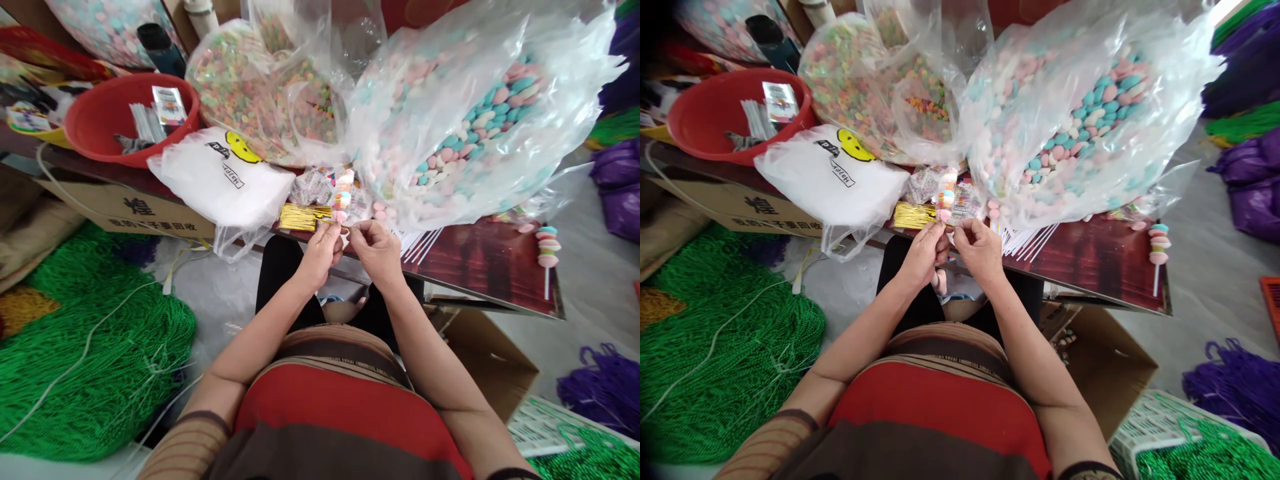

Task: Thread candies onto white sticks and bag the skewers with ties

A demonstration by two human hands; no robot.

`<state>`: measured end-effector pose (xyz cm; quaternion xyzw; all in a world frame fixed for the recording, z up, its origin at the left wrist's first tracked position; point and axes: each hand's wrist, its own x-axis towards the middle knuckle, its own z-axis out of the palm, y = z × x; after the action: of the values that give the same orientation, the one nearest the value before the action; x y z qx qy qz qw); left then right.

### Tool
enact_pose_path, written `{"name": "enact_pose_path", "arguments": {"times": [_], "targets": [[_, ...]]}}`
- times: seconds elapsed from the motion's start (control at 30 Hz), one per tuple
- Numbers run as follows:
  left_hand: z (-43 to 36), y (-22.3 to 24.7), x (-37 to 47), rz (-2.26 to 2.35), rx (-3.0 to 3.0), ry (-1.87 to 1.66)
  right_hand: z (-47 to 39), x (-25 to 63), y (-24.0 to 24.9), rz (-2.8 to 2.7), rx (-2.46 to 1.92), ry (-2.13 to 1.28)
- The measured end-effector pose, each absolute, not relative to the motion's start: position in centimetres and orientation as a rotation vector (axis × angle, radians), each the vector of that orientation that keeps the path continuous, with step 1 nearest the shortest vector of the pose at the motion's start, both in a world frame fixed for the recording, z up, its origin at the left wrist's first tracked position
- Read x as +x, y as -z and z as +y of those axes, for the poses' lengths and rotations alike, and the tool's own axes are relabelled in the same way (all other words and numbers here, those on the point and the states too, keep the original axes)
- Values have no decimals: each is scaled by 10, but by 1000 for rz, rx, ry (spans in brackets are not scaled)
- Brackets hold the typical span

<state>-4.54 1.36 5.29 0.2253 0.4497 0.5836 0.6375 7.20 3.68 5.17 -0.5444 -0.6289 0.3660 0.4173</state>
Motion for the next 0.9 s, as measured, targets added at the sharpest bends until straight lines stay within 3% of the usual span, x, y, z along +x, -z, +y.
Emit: {"name": "enact_pose_path", "arguments": {"times": [0.13, 0.33, 0.67, 0.77, 0.9], "targets": [[13, -55, -42, 1011, 463, -1302, 36, 75, -45, -1476, -1384, -976], [7, -57, -45, 826, 472, -1107, 35, 81, -39, -1200, -1182, -1398], [-7, -69, -51, 595, 534, -746, 27, 120, -49, -1396, -835, -1757], [-7, -69, -49, 572, 478, -729, 28, 121, -44, -1434, -824, -1724], [-4, -66, -44, 638, 445, -776, 29, 113, -36, -1390, -1007, -1388]]}}
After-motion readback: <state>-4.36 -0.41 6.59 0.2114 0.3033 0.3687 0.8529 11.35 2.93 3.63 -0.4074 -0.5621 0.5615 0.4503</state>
